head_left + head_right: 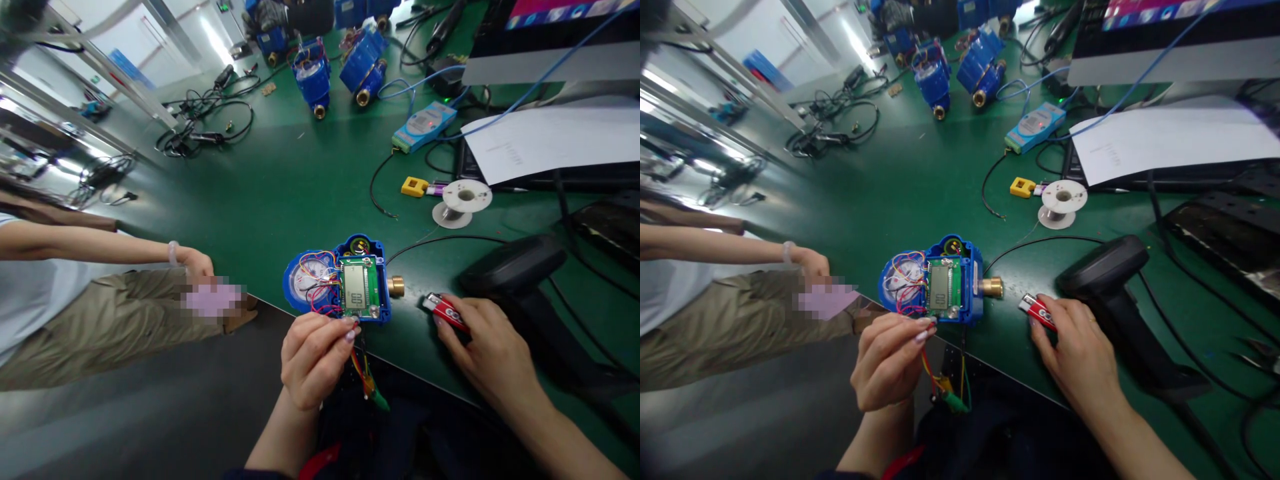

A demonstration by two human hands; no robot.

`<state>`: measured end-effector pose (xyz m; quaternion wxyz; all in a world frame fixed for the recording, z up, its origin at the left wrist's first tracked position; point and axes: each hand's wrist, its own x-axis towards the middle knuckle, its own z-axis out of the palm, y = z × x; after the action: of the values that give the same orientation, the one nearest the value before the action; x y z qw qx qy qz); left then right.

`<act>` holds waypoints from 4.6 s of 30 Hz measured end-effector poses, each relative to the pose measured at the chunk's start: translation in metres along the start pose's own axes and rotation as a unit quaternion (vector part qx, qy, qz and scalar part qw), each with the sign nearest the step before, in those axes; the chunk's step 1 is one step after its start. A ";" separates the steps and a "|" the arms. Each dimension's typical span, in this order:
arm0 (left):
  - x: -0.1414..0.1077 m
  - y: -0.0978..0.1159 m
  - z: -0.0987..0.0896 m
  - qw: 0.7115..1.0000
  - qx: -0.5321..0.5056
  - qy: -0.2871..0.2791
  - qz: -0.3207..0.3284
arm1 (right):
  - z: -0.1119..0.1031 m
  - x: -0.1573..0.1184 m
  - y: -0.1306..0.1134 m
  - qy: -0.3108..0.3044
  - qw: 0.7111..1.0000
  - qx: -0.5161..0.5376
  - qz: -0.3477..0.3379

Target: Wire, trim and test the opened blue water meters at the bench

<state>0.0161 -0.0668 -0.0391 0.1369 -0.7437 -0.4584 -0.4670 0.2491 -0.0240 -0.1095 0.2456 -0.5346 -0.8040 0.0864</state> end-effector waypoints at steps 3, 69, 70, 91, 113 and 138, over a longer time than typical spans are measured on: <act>0.000 0.001 -0.001 1.000 0.004 -0.013 -0.010 | 0.000 0.000 0.000 0.001 1.000 -0.007 -0.006; 0.018 0.007 0.011 0.987 -0.078 0.049 -0.131 | 0.000 0.000 -0.003 0.020 0.999 -0.016 -0.026; 0.018 0.008 0.010 0.988 -0.074 0.045 -0.126 | 0.000 0.000 -0.003 0.019 0.999 -0.016 -0.026; 0.021 0.002 0.001 0.993 -0.066 -0.008 -0.095 | 0.000 0.001 -0.003 0.018 0.999 -0.013 -0.025; 0.025 0.002 0.004 0.997 0.000 -0.055 -0.049 | 0.000 0.000 -0.001 0.018 0.999 -0.008 -0.030; 0.021 0.005 -0.009 0.992 -0.021 -0.105 -0.062 | -0.001 -0.002 -0.001 0.002 1.000 -0.007 -0.022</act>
<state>0.0182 -0.0633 -0.0162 0.0435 -0.7617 -0.5054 -0.4031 0.2498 -0.0258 -0.1085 0.2456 -0.5186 -0.8156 0.0743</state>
